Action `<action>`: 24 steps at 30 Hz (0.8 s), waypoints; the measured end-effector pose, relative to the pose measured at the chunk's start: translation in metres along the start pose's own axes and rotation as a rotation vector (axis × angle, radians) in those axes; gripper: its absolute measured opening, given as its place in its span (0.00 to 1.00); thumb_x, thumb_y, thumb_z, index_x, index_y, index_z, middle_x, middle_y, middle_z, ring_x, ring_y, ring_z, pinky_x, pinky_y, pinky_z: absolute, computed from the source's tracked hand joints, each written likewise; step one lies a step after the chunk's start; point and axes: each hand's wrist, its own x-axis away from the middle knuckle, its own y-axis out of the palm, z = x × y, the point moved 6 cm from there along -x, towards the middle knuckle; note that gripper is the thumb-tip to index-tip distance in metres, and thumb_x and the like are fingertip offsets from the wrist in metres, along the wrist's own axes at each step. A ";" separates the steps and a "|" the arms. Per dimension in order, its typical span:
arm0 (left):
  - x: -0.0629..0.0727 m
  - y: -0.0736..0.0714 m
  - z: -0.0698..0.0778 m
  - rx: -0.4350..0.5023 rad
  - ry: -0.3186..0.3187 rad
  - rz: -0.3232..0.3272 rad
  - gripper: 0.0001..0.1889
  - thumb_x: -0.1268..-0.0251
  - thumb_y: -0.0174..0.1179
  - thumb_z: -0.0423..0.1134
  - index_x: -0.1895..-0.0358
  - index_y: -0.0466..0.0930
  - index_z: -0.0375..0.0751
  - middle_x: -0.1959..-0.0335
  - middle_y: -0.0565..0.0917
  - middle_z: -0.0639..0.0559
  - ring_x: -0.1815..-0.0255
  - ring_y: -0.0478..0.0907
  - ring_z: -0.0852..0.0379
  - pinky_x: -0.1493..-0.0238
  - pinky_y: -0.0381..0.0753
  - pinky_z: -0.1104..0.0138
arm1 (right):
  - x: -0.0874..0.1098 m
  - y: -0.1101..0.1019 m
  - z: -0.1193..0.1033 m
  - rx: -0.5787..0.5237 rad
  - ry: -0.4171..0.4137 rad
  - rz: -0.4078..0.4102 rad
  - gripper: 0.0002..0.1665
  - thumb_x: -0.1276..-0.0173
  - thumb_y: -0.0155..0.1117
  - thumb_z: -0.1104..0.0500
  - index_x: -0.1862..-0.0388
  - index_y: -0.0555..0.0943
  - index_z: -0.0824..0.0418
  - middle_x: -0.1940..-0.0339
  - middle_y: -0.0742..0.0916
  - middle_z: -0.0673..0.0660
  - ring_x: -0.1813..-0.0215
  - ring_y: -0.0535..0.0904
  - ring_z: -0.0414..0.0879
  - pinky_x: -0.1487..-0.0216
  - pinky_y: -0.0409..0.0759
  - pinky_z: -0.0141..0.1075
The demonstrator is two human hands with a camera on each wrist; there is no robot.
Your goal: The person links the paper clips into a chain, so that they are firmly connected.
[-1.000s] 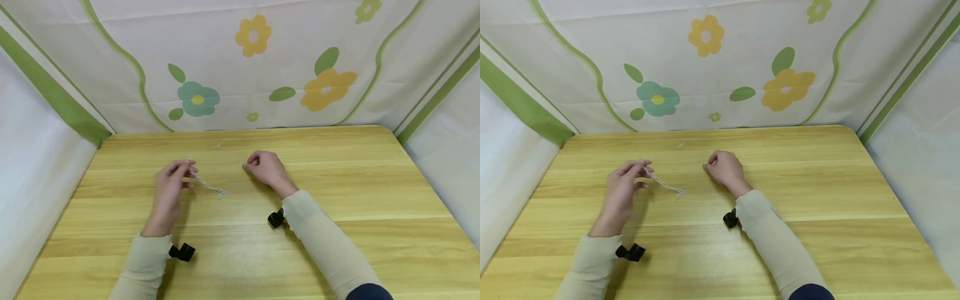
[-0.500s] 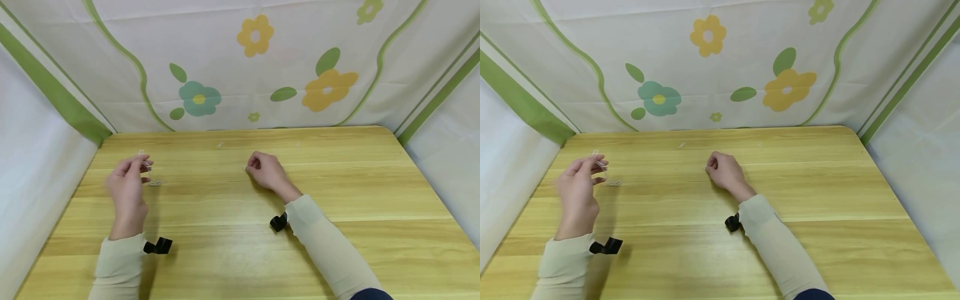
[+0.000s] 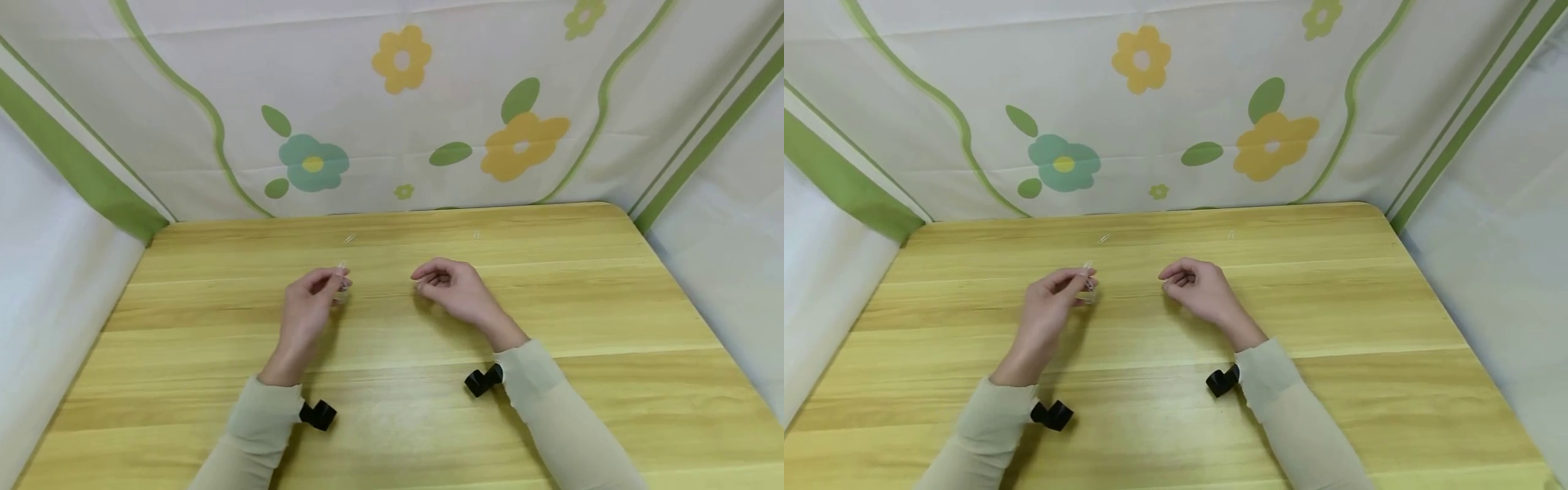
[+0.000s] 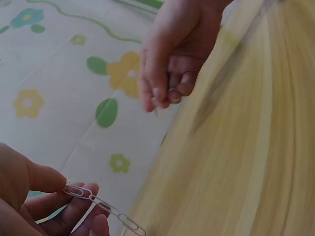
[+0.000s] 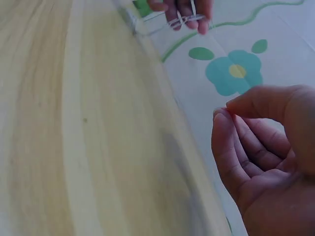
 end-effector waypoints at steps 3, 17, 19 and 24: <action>0.004 0.018 0.001 -0.037 0.013 -0.049 0.14 0.16 0.60 0.42 0.42 0.89 0.38 0.49 0.91 0.42 0.49 0.84 0.49 0.51 0.86 0.63 | 0.004 -0.004 -0.002 -0.065 -0.014 -0.013 0.14 0.24 0.70 0.60 0.44 0.88 0.64 0.54 0.91 0.60 0.54 0.87 0.51 0.52 0.86 0.37; 0.019 0.060 0.010 -0.039 0.030 -0.225 0.13 0.18 0.62 0.43 0.45 0.90 0.39 0.56 0.91 0.45 0.55 0.82 0.49 0.54 0.84 0.60 | 0.014 -0.011 -0.013 -0.430 -0.113 -0.034 0.12 0.22 0.66 0.66 0.47 0.85 0.75 0.64 0.92 0.51 0.65 0.88 0.43 0.60 0.89 0.36; 0.020 0.062 0.012 -0.051 0.029 -0.235 0.13 0.18 0.63 0.44 0.46 0.90 0.41 0.56 0.92 0.45 0.54 0.82 0.45 0.56 0.82 0.62 | 0.014 -0.012 -0.015 -0.460 -0.137 -0.021 0.09 0.24 0.67 0.67 0.50 0.87 0.71 0.64 0.92 0.50 0.66 0.86 0.43 0.62 0.86 0.35; 0.024 0.064 0.015 -0.067 0.038 -0.247 0.13 0.19 0.64 0.46 0.48 0.91 0.42 0.58 0.93 0.48 0.54 0.82 0.41 0.63 0.77 0.68 | 0.015 -0.016 -0.017 -0.480 -0.195 0.030 0.10 0.27 0.70 0.69 0.59 0.92 0.56 0.62 0.90 0.48 0.65 0.80 0.44 0.62 0.81 0.32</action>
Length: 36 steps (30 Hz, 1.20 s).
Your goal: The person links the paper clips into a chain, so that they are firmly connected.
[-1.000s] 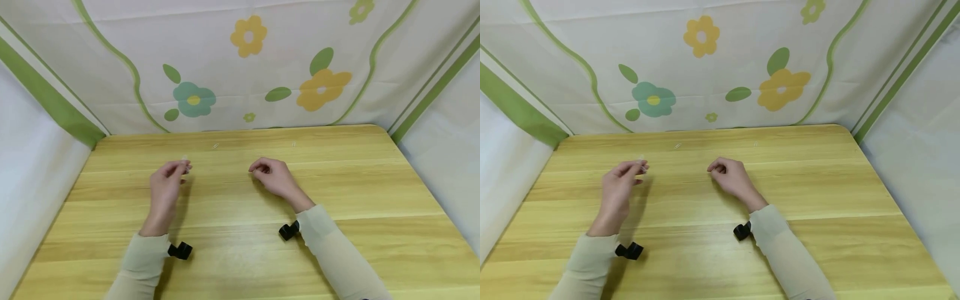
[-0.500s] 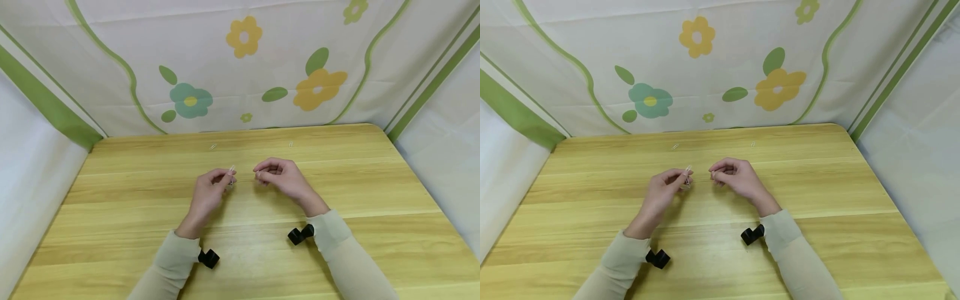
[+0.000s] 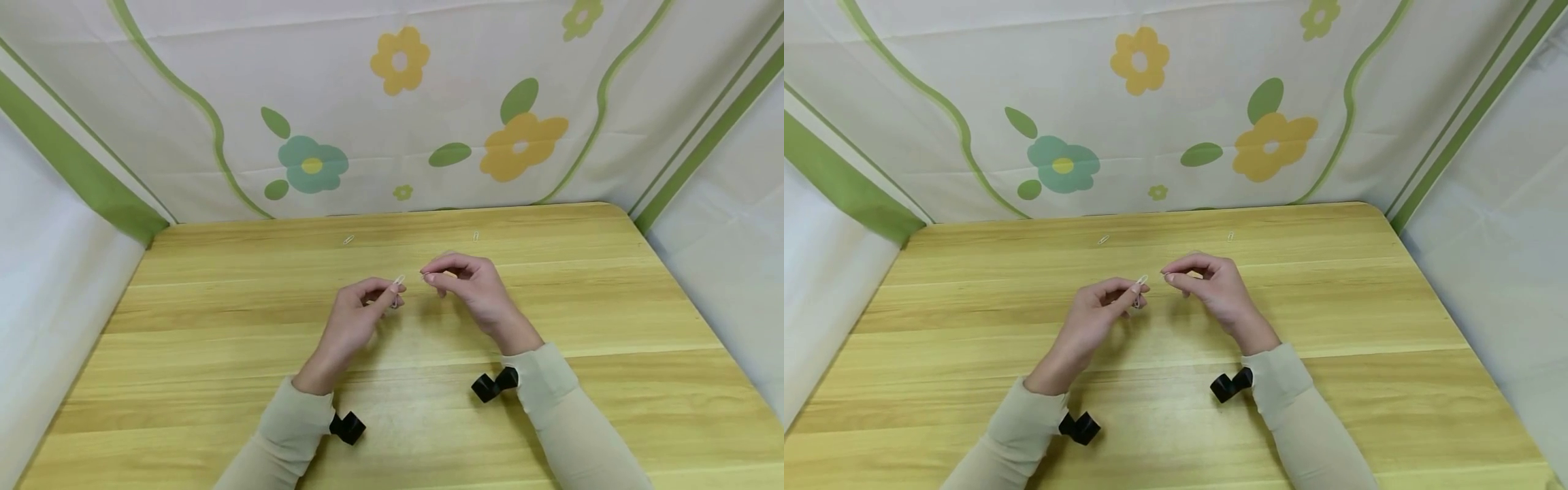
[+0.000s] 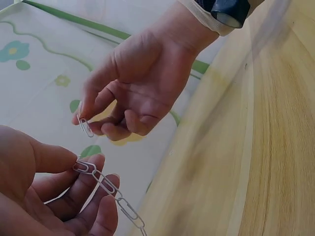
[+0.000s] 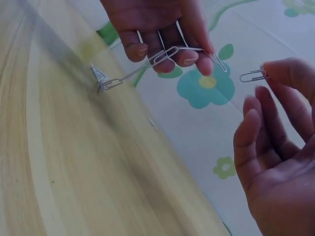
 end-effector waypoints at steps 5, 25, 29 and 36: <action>0.001 0.002 0.000 0.002 0.020 -0.007 0.12 0.19 0.63 0.43 0.48 0.91 0.41 0.59 0.92 0.46 0.55 0.82 0.43 0.60 0.77 0.66 | 0.000 0.000 0.002 0.030 0.040 0.016 0.06 0.25 0.69 0.68 0.54 0.90 0.62 0.60 0.92 0.48 0.60 0.88 0.43 0.59 0.87 0.34; 0.002 0.011 -0.004 0.020 0.015 -0.061 0.13 0.17 0.60 0.42 0.48 0.90 0.37 0.59 0.91 0.43 0.59 0.81 0.45 0.63 0.77 0.67 | 0.002 0.012 0.003 0.264 0.055 0.038 0.12 0.25 0.73 0.60 0.49 0.89 0.66 0.60 0.91 0.52 0.56 0.86 0.64 0.56 0.88 0.43; 0.003 0.011 -0.004 0.024 0.008 -0.063 0.13 0.16 0.59 0.42 0.48 0.89 0.38 0.57 0.91 0.40 0.58 0.82 0.45 0.61 0.79 0.65 | 0.003 0.012 0.004 0.311 0.057 0.051 0.08 0.25 0.74 0.58 0.51 0.90 0.59 0.61 0.91 0.52 0.56 0.85 0.68 0.57 0.88 0.45; 0.002 0.011 -0.005 0.057 0.005 -0.058 0.13 0.16 0.59 0.40 0.49 0.89 0.35 0.58 0.90 0.39 0.61 0.82 0.52 0.57 0.83 0.64 | 0.003 0.013 0.003 0.371 0.033 0.056 0.06 0.25 0.74 0.57 0.52 0.91 0.54 0.59 0.92 0.52 0.61 0.86 0.58 0.62 0.85 0.34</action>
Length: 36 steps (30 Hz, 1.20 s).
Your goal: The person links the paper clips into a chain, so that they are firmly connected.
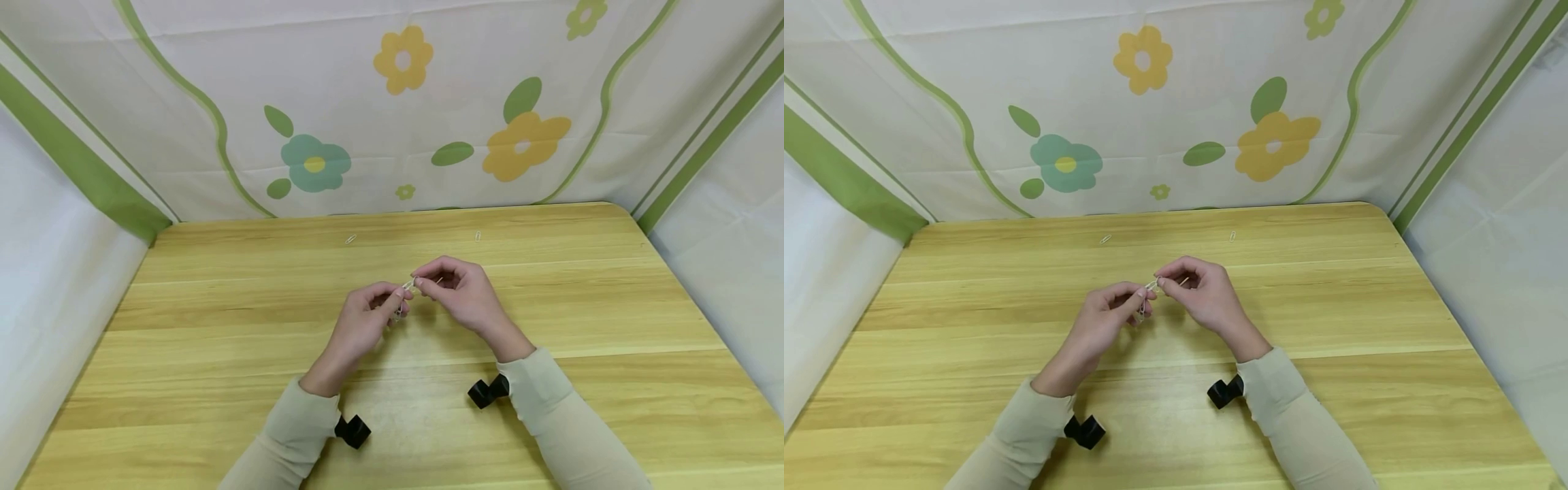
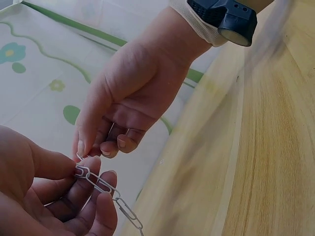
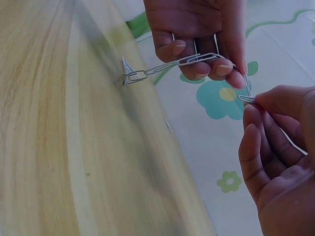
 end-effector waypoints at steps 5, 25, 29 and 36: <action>-0.001 0.000 0.000 0.016 0.003 -0.003 0.12 0.17 0.59 0.40 0.49 0.89 0.35 0.58 0.90 0.39 0.61 0.81 0.54 0.57 0.83 0.65 | 0.000 0.000 -0.001 0.039 -0.017 -0.001 0.06 0.25 0.74 0.56 0.53 0.91 0.53 0.56 0.93 0.52 0.64 0.83 0.46 0.63 0.82 0.33; -0.001 -0.005 -0.001 0.062 -0.028 0.022 0.11 0.16 0.59 0.40 0.49 0.90 0.38 0.59 0.89 0.44 0.59 0.81 0.55 0.52 0.84 0.60 | -0.001 0.005 -0.001 0.137 -0.033 -0.133 0.07 0.24 0.73 0.58 0.51 0.89 0.54 0.55 0.90 0.53 0.52 0.84 0.48 0.46 0.85 0.46; -0.001 -0.007 -0.003 0.058 -0.046 0.025 0.13 0.16 0.59 0.41 0.48 0.89 0.37 0.58 0.90 0.44 0.56 0.82 0.51 0.53 0.84 0.62 | -0.002 -0.001 0.001 0.161 -0.031 -0.120 0.05 0.23 0.72 0.55 0.53 0.89 0.53 0.54 0.90 0.52 0.50 0.83 0.47 0.46 0.85 0.44; -0.002 -0.010 -0.007 0.050 -0.050 0.025 0.11 0.19 0.61 0.37 0.44 0.89 0.40 0.51 0.90 0.40 0.52 0.85 0.47 0.54 0.83 0.63 | -0.002 -0.007 0.000 0.143 -0.011 -0.107 0.05 0.23 0.73 0.54 0.55 0.89 0.53 0.54 0.90 0.53 0.50 0.83 0.48 0.50 0.83 0.39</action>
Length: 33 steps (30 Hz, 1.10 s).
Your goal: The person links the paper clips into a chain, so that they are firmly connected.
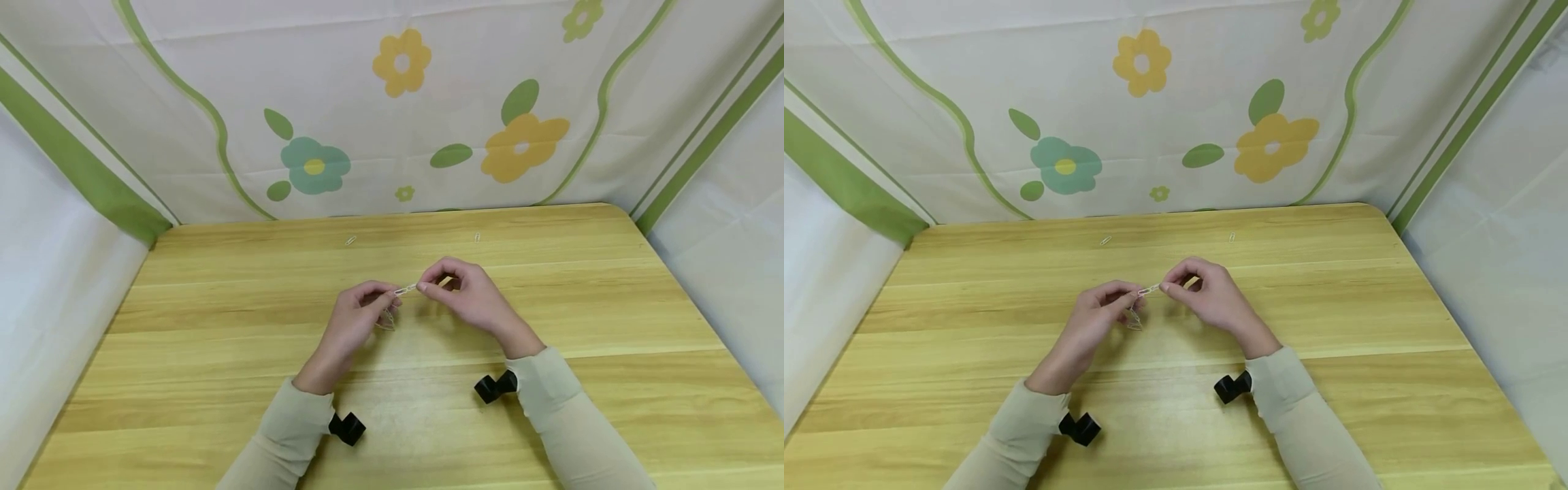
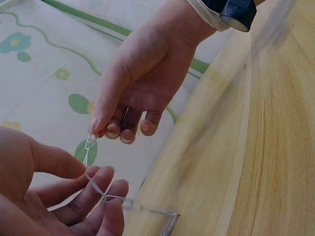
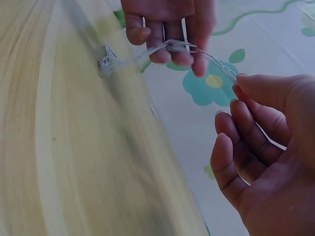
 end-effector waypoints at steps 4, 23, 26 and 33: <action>0.000 0.003 0.001 -0.048 0.041 -0.046 0.13 0.21 0.64 0.36 0.40 0.88 0.44 0.47 0.90 0.41 0.52 0.85 0.45 0.56 0.85 0.62 | -0.001 0.004 0.000 -0.010 -0.001 -0.028 0.06 0.25 0.74 0.54 0.55 0.89 0.54 0.55 0.89 0.53 0.52 0.83 0.50 0.54 0.83 0.36; 0.001 -0.001 0.001 -0.002 0.045 0.006 0.09 0.20 0.63 0.37 0.48 0.88 0.37 0.57 0.91 0.43 0.59 0.82 0.49 0.60 0.82 0.67 | -0.032 -0.047 0.037 0.127 0.275 0.102 0.13 0.21 0.68 0.52 0.46 0.87 0.59 0.52 0.90 0.60 0.56 0.85 0.50 0.57 0.86 0.38; 0.001 -0.001 0.001 0.006 0.047 0.006 0.09 0.20 0.63 0.38 0.48 0.88 0.38 0.58 0.92 0.43 0.58 0.82 0.48 0.60 0.82 0.67 | -0.042 -0.074 0.055 0.113 0.387 0.174 0.16 0.20 0.65 0.53 0.43 0.85 0.63 0.50 0.89 0.63 0.58 0.88 0.49 0.58 0.89 0.36; 0.001 0.001 0.002 0.023 0.062 -0.003 0.09 0.19 0.63 0.37 0.48 0.88 0.36 0.58 0.91 0.43 0.56 0.84 0.47 0.58 0.83 0.65 | -0.052 -0.101 0.079 0.062 0.526 0.288 0.20 0.21 0.67 0.52 0.41 0.85 0.65 0.47 0.88 0.63 0.60 0.86 0.45 0.61 0.89 0.34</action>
